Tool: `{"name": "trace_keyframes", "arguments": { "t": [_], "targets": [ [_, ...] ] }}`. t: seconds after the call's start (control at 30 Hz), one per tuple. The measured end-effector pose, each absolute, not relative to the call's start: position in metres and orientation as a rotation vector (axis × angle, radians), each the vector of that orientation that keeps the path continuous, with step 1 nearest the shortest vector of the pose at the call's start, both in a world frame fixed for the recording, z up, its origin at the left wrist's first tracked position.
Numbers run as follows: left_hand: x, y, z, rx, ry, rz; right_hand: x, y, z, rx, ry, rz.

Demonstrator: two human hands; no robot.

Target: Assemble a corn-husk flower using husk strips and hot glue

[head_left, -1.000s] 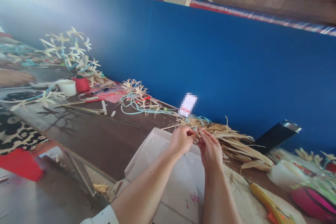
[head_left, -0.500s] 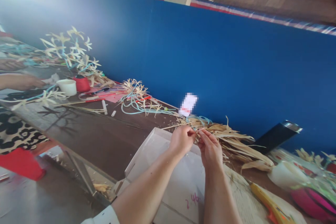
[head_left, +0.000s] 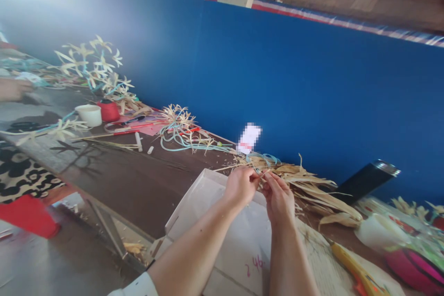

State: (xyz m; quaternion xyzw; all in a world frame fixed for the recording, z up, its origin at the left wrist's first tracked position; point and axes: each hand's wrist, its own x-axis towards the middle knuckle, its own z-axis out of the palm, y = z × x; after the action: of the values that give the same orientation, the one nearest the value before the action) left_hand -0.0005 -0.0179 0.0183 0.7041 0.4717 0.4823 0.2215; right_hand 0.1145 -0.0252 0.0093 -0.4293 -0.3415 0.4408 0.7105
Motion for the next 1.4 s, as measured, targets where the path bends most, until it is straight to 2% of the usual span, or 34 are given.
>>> {"name": "trace_keyframes", "arguments": {
  "t": [0.5,1.4],
  "targets": [
    [0.0026,-0.0149,0.0109,2.037,1.308,1.505,0.1148,-0.0244,0.0061,-1.006,-0.825,0.885],
    [0.0035,-0.0168,0.0105,2.101,1.325,1.495,0.1142,-0.022,0.0029,-1.061,-0.842,0.797]
  ]
}}
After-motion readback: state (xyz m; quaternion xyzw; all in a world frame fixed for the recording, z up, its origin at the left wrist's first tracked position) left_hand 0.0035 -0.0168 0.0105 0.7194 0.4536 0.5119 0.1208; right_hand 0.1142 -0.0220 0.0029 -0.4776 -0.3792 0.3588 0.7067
